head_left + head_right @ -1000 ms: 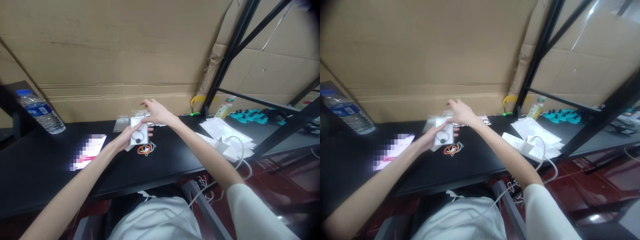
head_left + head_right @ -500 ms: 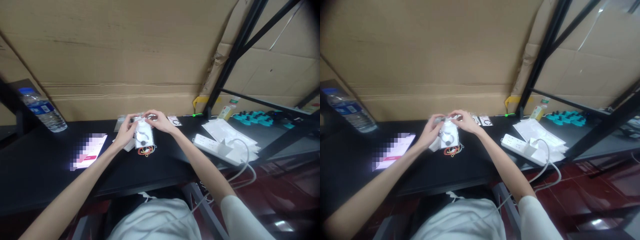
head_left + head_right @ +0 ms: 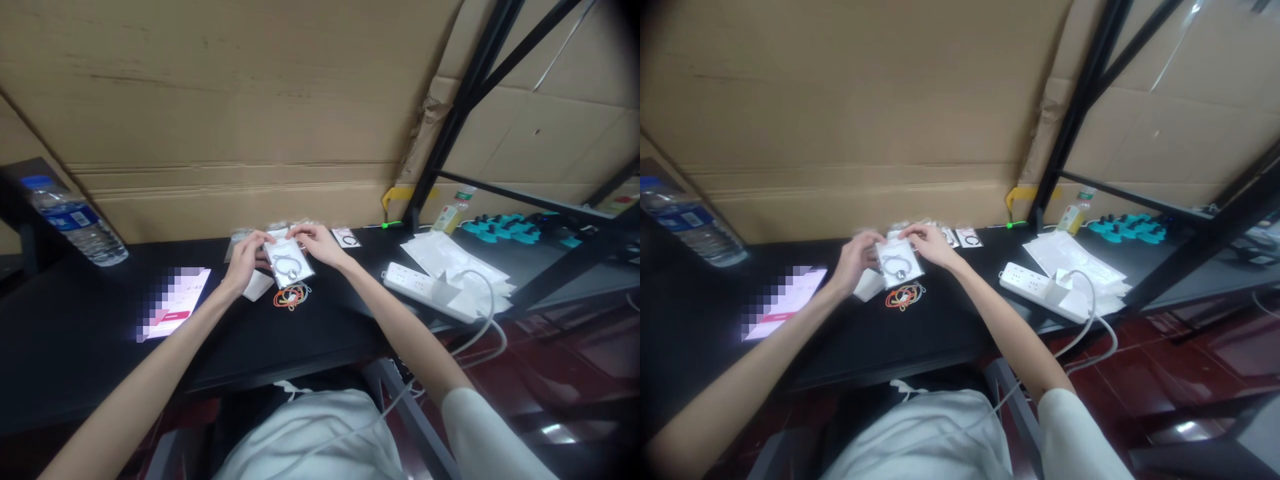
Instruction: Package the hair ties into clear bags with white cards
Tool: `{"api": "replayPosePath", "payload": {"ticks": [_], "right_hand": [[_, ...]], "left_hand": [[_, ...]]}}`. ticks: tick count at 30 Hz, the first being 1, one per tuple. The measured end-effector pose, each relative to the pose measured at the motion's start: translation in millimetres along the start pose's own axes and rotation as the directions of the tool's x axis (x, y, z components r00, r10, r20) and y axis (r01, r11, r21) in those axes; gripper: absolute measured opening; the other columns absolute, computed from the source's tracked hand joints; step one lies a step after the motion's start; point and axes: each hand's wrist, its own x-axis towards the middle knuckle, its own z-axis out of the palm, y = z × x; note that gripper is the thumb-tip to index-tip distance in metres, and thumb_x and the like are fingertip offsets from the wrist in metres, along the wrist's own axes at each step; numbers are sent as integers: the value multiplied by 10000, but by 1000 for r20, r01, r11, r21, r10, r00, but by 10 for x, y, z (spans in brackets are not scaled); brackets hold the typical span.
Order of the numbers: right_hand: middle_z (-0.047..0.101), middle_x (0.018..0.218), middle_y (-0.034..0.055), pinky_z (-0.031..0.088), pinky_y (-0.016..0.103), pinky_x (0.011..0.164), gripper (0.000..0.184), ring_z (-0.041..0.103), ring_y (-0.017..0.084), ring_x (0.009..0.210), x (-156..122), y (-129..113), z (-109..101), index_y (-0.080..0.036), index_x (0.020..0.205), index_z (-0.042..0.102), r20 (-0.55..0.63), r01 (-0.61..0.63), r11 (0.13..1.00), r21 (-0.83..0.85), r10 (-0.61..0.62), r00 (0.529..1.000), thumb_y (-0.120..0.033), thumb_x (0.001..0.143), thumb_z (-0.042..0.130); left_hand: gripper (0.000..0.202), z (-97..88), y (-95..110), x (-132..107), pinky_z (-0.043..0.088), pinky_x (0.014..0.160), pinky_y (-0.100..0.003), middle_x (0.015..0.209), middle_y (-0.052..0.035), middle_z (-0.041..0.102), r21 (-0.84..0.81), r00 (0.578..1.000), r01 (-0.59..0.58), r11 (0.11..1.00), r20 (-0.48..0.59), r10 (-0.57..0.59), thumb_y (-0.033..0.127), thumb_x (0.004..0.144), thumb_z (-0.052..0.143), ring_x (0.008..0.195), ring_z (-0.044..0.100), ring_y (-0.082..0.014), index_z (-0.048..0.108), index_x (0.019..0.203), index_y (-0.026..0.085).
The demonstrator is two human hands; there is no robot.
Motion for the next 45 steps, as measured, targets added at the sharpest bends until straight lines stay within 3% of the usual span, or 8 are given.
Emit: {"api": "replayPosePath", "payload": {"ticks": [5,11,13,18,26,31,37,45], "right_hand": [[709,1264,94,619,287,765,253,678,198,1042,-39,-78,-2,-209,1113,725,23,-28,1000,-11,28,999,-365,1028,545],[754,1177,70,596,322,881,210,698,176,999,-31,9,57,-193,1048,733,41,156,985,-68,-153,987,-381,960,704],[770,1154,67,584,332,917,178,705,173,999,-5,58,76,-191,1038,757,20,189,979,-72,-188,982,-343,964,700],[794,1127,90,603,307,729,223,710,170,852,54,155,39,-189,1076,814,-7,103,992,72,-103,995,-342,925,757],[799,1173,75,605,293,755,251,716,175,923,74,247,-116,-235,1138,837,7,62,972,226,-66,998,-373,944,757],[789,1203,77,607,301,768,270,719,191,977,82,263,-192,-253,1174,832,49,36,958,285,-52,997,-382,953,744],[766,1228,74,629,316,772,298,708,182,956,87,288,-154,-263,1212,819,97,-37,911,412,-4,995,-380,949,743],[753,1264,73,662,358,773,274,722,217,1022,102,287,-53,-276,1210,818,10,14,952,305,-18,1000,-342,996,660]], "left_hand": [[245,-39,-26,5,595,637,-321,914,-86,769,150,997,-57,987,-36,63,410,832,811,786,717,-227,798,888,172],[226,-130,-31,18,601,839,-355,1056,-99,819,307,988,-153,939,50,144,338,813,842,951,753,-249,842,991,199],[236,-164,-21,41,606,844,-358,1022,-96,823,273,996,-92,958,34,86,346,788,864,928,756,-242,849,972,199],[368,-204,33,104,640,831,-365,1031,-114,833,75,991,131,989,-24,-129,382,686,957,930,775,-250,857,981,187],[473,-122,-21,151,630,1003,-443,1218,-140,806,-37,973,229,973,-6,-229,464,713,952,1152,758,-312,849,1096,206],[487,-72,-14,153,636,1002,-450,1329,-143,762,16,982,190,982,-23,-189,503,755,918,1212,735,-333,838,1148,226],[478,-63,73,165,658,948,-424,1202,-134,811,89,976,206,975,-89,-198,538,746,910,1120,773,-327,852,1108,230],[455,-130,73,206,687,877,-425,1133,-115,830,236,991,131,963,-72,-117,563,792,859,1032,799,-323,856,1098,226]]}}
